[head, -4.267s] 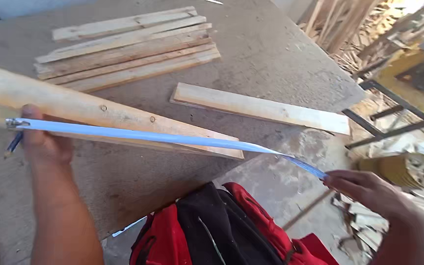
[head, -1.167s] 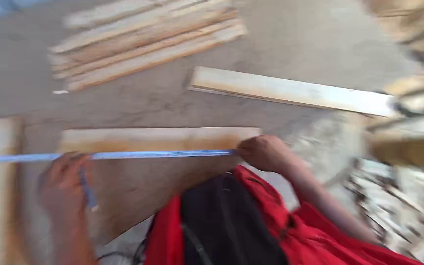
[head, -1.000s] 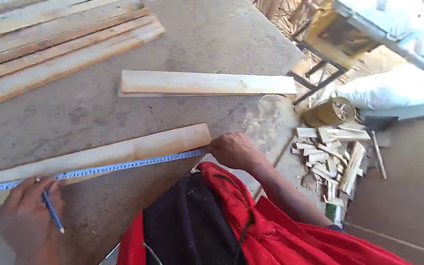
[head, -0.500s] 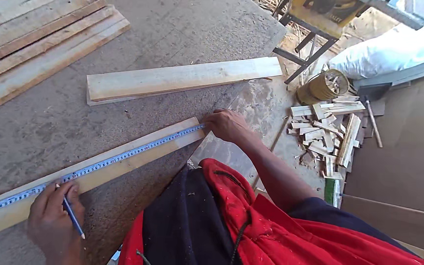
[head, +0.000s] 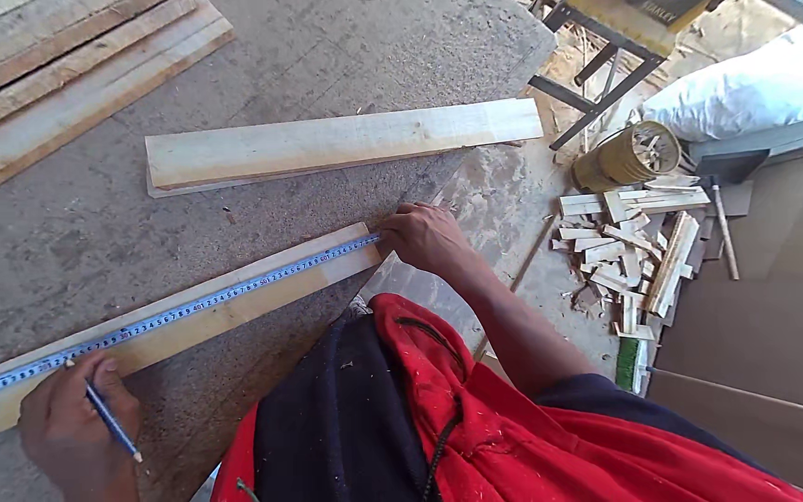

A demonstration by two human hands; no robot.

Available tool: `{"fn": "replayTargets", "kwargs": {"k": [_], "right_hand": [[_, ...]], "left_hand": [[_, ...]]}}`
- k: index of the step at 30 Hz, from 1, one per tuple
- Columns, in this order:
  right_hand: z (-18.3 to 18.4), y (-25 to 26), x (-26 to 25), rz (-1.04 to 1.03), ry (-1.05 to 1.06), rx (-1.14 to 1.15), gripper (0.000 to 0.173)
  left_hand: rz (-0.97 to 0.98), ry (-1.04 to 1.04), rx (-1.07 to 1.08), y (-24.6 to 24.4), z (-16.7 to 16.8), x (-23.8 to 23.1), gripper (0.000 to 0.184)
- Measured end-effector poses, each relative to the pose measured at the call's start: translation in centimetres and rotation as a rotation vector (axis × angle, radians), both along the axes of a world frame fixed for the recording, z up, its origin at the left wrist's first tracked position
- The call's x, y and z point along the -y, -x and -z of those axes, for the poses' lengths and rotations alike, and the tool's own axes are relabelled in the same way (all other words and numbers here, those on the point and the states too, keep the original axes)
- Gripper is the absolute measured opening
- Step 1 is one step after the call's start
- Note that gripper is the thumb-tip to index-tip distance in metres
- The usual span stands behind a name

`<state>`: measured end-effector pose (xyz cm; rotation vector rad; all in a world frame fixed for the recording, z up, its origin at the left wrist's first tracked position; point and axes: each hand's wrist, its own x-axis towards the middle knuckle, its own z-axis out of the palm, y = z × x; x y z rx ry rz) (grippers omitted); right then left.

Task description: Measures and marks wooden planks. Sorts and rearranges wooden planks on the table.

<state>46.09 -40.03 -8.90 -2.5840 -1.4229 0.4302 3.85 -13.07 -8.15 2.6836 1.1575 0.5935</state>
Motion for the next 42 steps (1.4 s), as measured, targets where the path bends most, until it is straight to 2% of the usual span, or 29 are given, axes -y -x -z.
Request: {"fn": "replayTargets", "kwargs": {"k": [7, 16, 19, 22, 24, 26, 28, 30, 32, 34, 36, 38, 40, 42], "right_hand": [[0.2, -0.1, 0.1, -0.010, -0.006, 0.008, 0.030], [0.2, 0.2, 0.1, -0.002, -0.026, 0.019, 0.029], [0.2, 0.2, 0.1, -0.004, -0.027, 0.017, 0.029], [0.1, 0.4, 0.5, -0.031, -0.067, -0.004, 0.028], [-0.4, 0.8, 1.0, -0.072, -0.099, -0.033, 0.026], [-0.9, 1.2, 1.7, -0.150, -0.145, -0.070, 0.024], [-1.0, 1.8, 2.2, -0.223, -0.173, -0.080, 0.025], [-0.8, 2.6, 2.4, -0.277, -0.190, -0.068, 0.026], [-0.9, 3.3, 2.7, -0.302, -0.183, -0.065, 0.026], [-0.4, 3.9, 3.0, -0.335, -0.193, -0.068, 0.029], [1.6, 3.9, 3.4, -0.360, -0.228, -0.069, 0.031], [4.6, 3.8, 3.2, -0.334, -0.299, -0.108, 0.024], [5.6, 4.6, 2.0, -0.292, -0.333, -0.162, 0.012], [5.2, 4.8, 1.6, -0.303, -0.301, -0.190, 0.010]], "left_hand": [[0.068, 0.033, -0.067, -1.6, 0.4, -1.4, 0.044], [0.100, 0.029, -0.047, -1.5, 1.3, -1.8, 0.038], [0.083, -0.026, -0.065, -1.2, 0.8, -2.0, 0.033], [0.145, -0.010, -0.065, 0.0, -1.4, -2.4, 0.030], [0.239, 0.120, -0.028, 1.3, -3.6, -3.0, 0.034], [0.233, 0.240, 0.009, 2.1, -5.2, -3.2, 0.037], [0.225, 0.202, -0.044, 1.7, -6.0, -3.3, 0.039], [0.237, 0.177, -0.161, 0.6, -5.1, -3.9, 0.054], [0.254, 0.220, -0.268, -1.5, -3.3, -4.2, 0.080], [0.258, 0.277, -0.313, -3.1, -1.6, -4.5, 0.092], [0.263, 0.267, -0.306, -3.1, -0.6, -5.1, 0.092], [0.270, 0.190, -0.291, -2.3, -0.3, -5.6, 0.089], [0.246, 0.119, -0.298, -1.1, -0.9, -5.4, 0.088], [0.180, 0.036, -0.227, 1.1, -2.7, -4.6, 0.084]]}}
